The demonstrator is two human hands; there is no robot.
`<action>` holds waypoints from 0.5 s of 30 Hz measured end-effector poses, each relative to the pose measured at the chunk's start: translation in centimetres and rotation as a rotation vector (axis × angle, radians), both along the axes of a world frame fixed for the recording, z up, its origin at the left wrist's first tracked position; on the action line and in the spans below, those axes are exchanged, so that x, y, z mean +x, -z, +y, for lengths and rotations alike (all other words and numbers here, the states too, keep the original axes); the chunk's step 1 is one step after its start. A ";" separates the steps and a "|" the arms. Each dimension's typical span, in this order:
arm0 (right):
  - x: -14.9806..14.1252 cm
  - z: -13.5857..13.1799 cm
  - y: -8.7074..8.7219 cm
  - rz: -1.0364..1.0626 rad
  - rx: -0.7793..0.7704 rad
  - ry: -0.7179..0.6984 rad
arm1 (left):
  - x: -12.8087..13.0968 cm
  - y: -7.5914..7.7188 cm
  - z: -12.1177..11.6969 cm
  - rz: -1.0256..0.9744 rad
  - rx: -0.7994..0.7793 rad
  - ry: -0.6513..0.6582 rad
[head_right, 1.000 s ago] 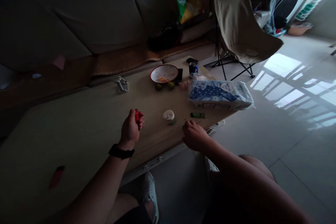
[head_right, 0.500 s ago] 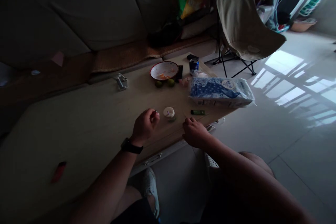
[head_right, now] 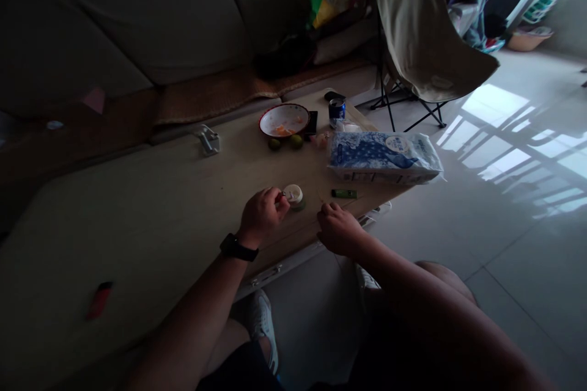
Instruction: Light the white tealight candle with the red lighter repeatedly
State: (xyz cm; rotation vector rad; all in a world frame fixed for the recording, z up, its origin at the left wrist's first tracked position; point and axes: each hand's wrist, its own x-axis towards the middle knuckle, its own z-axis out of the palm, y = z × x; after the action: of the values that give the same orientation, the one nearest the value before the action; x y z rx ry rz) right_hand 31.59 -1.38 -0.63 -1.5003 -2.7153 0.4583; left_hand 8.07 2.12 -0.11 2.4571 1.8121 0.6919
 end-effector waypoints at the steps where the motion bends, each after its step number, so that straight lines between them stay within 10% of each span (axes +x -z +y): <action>1: 0.0 0.0 0.0 -0.003 0.006 0.001 | 0.0 -0.1 0.0 0.002 -0.003 -0.001; 15: 0.0 0.0 0.5 -0.026 0.048 -0.011 | 0.0 0.0 0.0 0.021 -0.008 0.014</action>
State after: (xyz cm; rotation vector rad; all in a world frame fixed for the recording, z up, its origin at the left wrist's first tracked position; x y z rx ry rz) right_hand 31.54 -1.38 -1.11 -1.4907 -2.7346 0.3743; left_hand 8.06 2.11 -0.10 2.4797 1.7988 0.6590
